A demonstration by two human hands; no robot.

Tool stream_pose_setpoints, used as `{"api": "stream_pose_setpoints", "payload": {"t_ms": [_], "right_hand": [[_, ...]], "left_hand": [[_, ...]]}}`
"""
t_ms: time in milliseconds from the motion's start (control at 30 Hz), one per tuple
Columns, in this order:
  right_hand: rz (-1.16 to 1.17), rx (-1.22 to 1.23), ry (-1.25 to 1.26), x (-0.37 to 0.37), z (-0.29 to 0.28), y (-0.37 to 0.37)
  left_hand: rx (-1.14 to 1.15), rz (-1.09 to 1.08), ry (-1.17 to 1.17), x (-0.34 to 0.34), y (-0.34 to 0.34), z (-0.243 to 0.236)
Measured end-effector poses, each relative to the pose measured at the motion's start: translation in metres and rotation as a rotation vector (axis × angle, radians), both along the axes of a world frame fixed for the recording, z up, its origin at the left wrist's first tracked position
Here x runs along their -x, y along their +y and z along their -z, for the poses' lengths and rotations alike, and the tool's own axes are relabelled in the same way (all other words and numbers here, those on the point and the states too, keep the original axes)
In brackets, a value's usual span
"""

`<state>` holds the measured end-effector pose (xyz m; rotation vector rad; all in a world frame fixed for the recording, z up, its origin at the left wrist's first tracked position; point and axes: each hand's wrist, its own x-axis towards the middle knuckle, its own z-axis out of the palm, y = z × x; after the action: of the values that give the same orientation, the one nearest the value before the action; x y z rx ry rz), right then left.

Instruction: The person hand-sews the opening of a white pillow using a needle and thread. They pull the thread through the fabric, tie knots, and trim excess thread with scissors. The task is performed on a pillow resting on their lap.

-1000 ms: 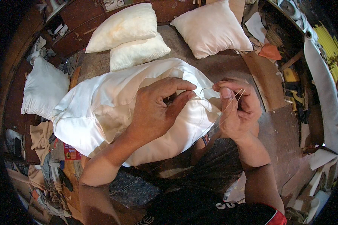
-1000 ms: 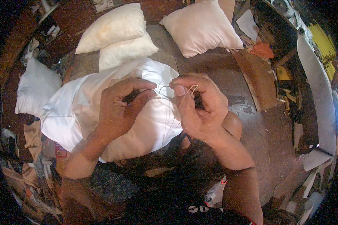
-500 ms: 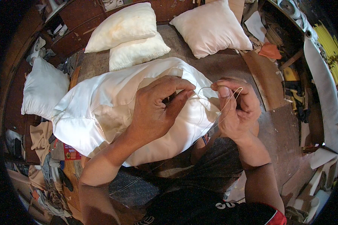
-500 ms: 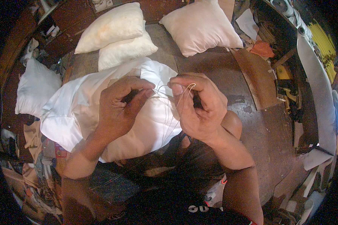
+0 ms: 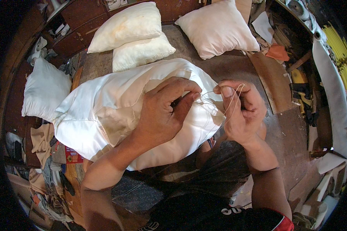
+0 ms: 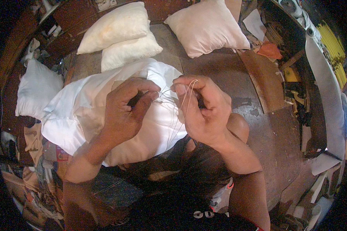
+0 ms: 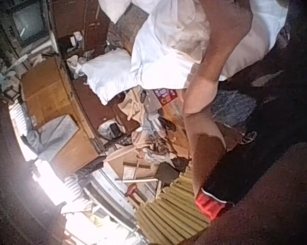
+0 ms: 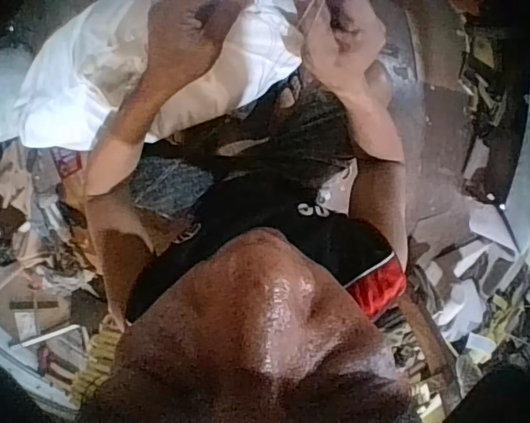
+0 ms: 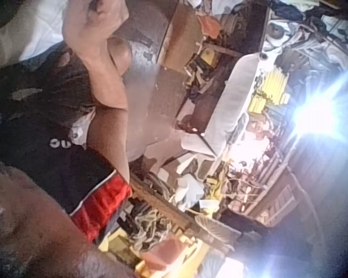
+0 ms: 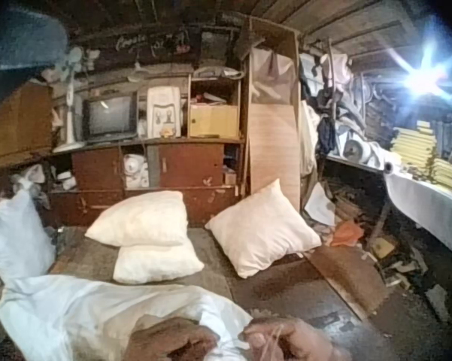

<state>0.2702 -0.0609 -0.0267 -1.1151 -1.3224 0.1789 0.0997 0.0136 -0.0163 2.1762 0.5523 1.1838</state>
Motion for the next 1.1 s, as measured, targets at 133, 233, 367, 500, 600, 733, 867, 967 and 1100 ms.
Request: {"api": "stream_pose_setpoints", "payload": {"t_ms": [133, 233, 367, 500, 600, 733, 867, 967, 1100], "right_hand": [[-0.036, 0.093, 0.049, -0.001, -0.001, -0.003], [-0.07, 0.186, 0.098, 0.0, -0.006, -0.004], [-0.097, 0.081, -0.053, 0.001, 0.003, 0.0], [-0.07, 0.156, 0.064, 0.002, -0.002, -0.006], [-0.183, 0.168, 0.345, 0.0, -0.006, -0.002], [-0.2, 0.132, 0.361, -0.004, -0.004, -0.001], [-0.166, 0.149, 0.343, -0.003, -0.004, -0.002], [-0.131, 0.153, 0.255, -0.004, -0.004, -0.002], [-0.11, 0.158, 0.234, -0.004, -0.005, -0.002]], "left_hand": [[0.0, -0.007, 0.014, 0.001, 0.0, 0.001], [-0.01, -0.011, 0.012, 0.002, 0.001, 0.003], [0.013, 0.01, -0.022, -0.001, 0.006, 0.005], [0.133, 0.017, 0.029, 0.002, 0.004, -0.003], [0.373, 0.021, 0.036, 0.004, -0.003, -0.011], [0.179, 0.108, 0.143, 0.009, 0.005, -0.011], [0.128, 0.091, 0.17, 0.009, 0.004, -0.009], [0.136, 0.069, 0.169, 0.009, 0.003, -0.008], [0.136, 0.082, 0.084, 0.005, 0.004, -0.003]]}}
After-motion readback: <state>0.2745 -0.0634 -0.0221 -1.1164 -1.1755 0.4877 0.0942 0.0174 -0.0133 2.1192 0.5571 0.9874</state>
